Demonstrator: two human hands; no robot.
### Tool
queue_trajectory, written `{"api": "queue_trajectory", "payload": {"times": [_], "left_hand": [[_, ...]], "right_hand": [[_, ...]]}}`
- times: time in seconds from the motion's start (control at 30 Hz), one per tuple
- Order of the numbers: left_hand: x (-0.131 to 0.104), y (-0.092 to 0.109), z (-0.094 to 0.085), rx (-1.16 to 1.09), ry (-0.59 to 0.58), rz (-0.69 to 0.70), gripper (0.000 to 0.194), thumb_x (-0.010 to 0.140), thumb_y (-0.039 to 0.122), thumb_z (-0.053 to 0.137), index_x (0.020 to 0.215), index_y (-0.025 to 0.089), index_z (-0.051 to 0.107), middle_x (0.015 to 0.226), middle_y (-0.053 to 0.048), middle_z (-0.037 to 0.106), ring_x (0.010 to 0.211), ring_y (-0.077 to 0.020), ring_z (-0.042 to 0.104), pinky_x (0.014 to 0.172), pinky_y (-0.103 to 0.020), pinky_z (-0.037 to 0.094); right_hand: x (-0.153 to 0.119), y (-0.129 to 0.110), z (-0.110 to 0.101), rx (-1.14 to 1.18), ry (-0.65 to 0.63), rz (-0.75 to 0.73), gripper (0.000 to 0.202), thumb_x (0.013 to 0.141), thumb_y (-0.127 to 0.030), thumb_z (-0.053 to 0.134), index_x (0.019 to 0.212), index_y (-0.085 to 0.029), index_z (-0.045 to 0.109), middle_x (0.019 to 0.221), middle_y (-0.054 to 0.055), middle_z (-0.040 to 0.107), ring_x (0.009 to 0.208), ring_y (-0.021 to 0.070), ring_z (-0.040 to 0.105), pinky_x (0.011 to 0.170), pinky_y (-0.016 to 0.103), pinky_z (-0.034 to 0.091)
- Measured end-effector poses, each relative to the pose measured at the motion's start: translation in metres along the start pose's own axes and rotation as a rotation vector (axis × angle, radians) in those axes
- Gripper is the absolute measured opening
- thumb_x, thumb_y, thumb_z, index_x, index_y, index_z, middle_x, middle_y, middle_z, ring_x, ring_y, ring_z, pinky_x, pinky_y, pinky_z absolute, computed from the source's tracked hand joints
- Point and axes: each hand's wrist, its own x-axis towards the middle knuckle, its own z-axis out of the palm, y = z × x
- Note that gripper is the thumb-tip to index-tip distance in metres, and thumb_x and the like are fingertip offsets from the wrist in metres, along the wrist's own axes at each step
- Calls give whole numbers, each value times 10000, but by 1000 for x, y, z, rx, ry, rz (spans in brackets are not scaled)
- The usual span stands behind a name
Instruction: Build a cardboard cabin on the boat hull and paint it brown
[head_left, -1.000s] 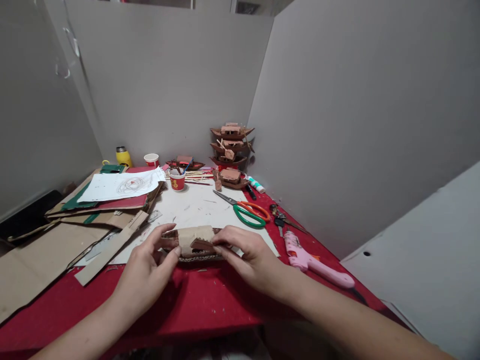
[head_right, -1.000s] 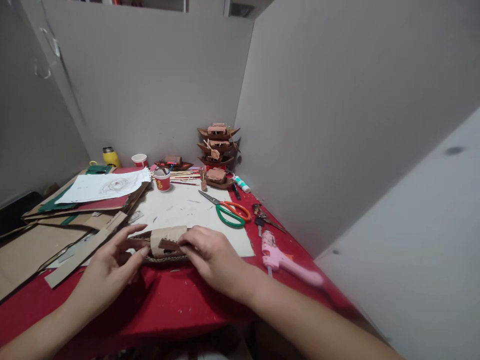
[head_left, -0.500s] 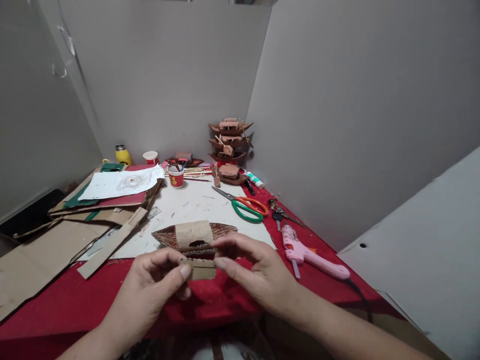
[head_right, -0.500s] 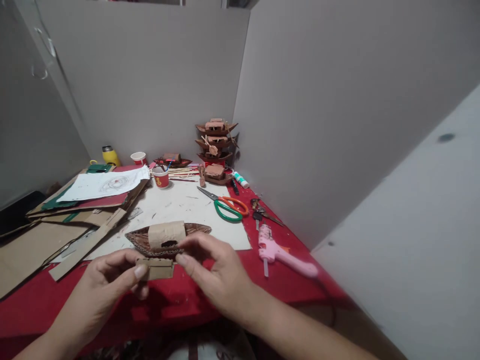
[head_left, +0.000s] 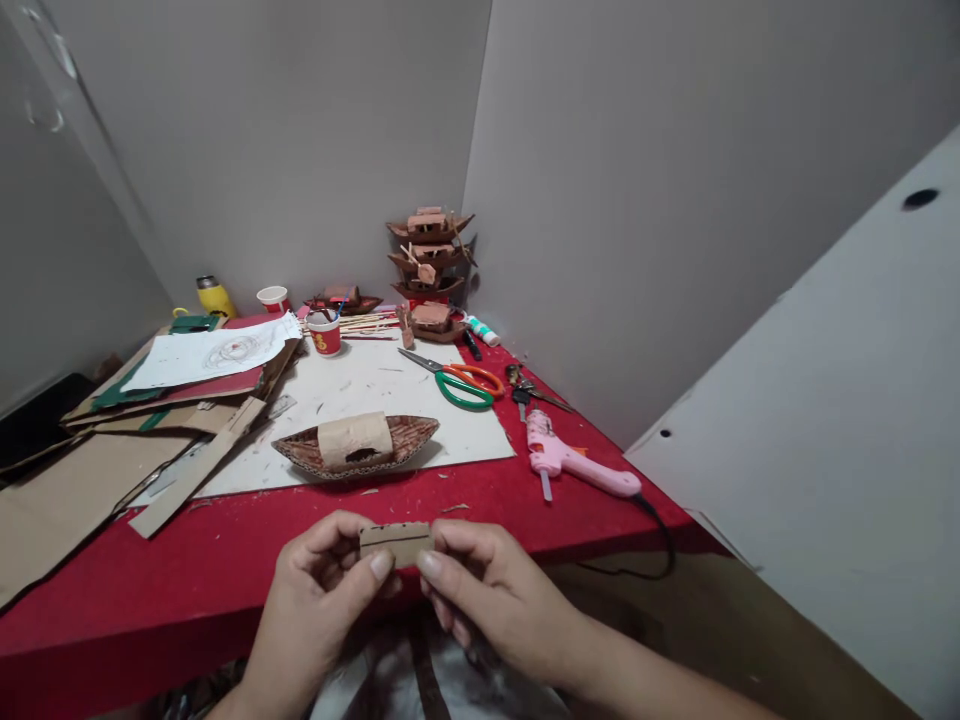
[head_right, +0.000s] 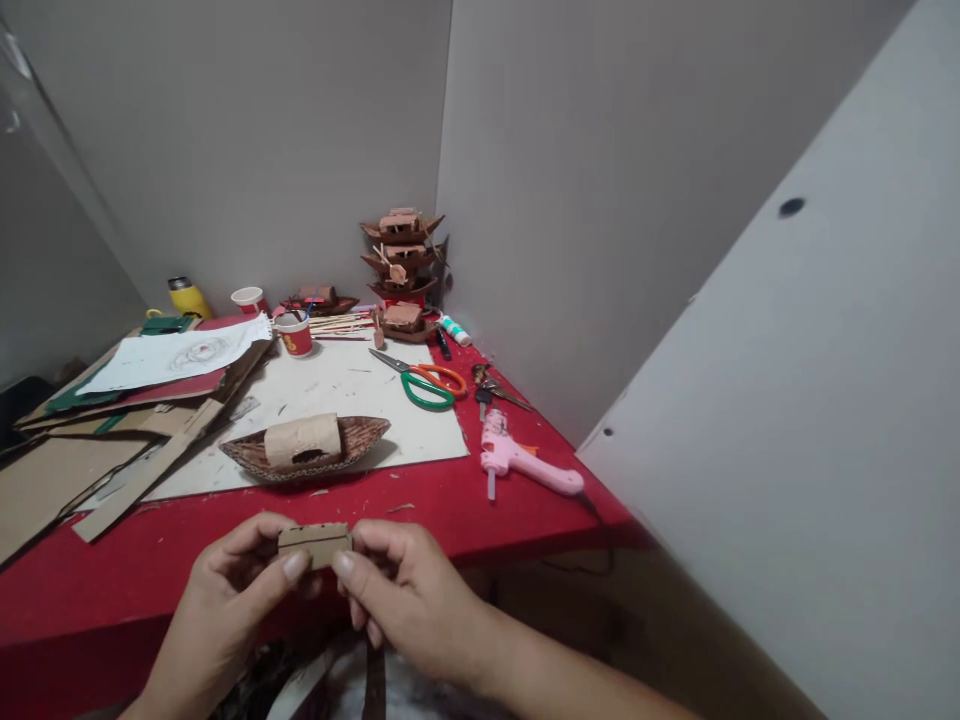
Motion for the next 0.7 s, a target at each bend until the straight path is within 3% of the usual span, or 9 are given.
{"api": "queue_trajectory", "payload": {"times": [0.1,0.17,0.27,0.37,0.5,0.57,0.7], "left_hand": [[-6,-1,0,53,-105,-20,273,698,386,814,840,176,711,705,-35,723,611,-164,654,580,-236,544],[-10,-3,-1,125,-119,45,186,744,352,785,809,186,731,691,-34,721,612,-165,657,578,-233,545],[-16,-8,-2,257,-18,315,39,769,220,761,805,237,762,774,-30,750,710,-184,695,656,-244,568],[-21,-13,-3,357,5,571,263,776,70,710,886,299,779,849,-22,774,816,-201,721,753,-275,582],[-23,-16,-3,465,-97,800,506,746,-47,682,1060,344,749,971,-39,785,860,-213,737,755,-302,603],[-22,-19,-4,553,-108,905,537,739,-57,692,1112,329,727,998,-59,784,872,-217,739,763,-311,610],[-15,-28,-7,627,-114,1174,391,805,-7,662,1136,200,697,989,-107,780,885,-201,737,777,-305,613]], "right_hand": [[-7,0,-3,-27,-48,-22,474,856,-617,591,708,-171,524,559,-55,496,440,45,412,428,163,335],[-10,1,-5,46,-54,23,458,817,-600,652,722,-167,538,545,-61,508,424,41,422,417,154,346],[-12,7,-8,209,-79,101,473,787,-605,680,712,-153,562,487,-55,542,359,39,443,361,136,328],[-13,14,-10,349,-119,130,480,808,-593,660,707,-125,618,465,-37,572,313,36,447,322,126,321],[-16,19,-8,498,-146,158,425,781,-532,712,713,-119,638,457,-30,600,280,35,443,292,115,335],[-17,19,-7,556,-144,167,392,756,-497,744,703,-127,628,448,-30,605,271,36,435,274,111,334],[-18,18,-5,605,-134,183,363,736,-461,770,701,-128,630,451,-26,609,275,35,446,264,100,335]]}}
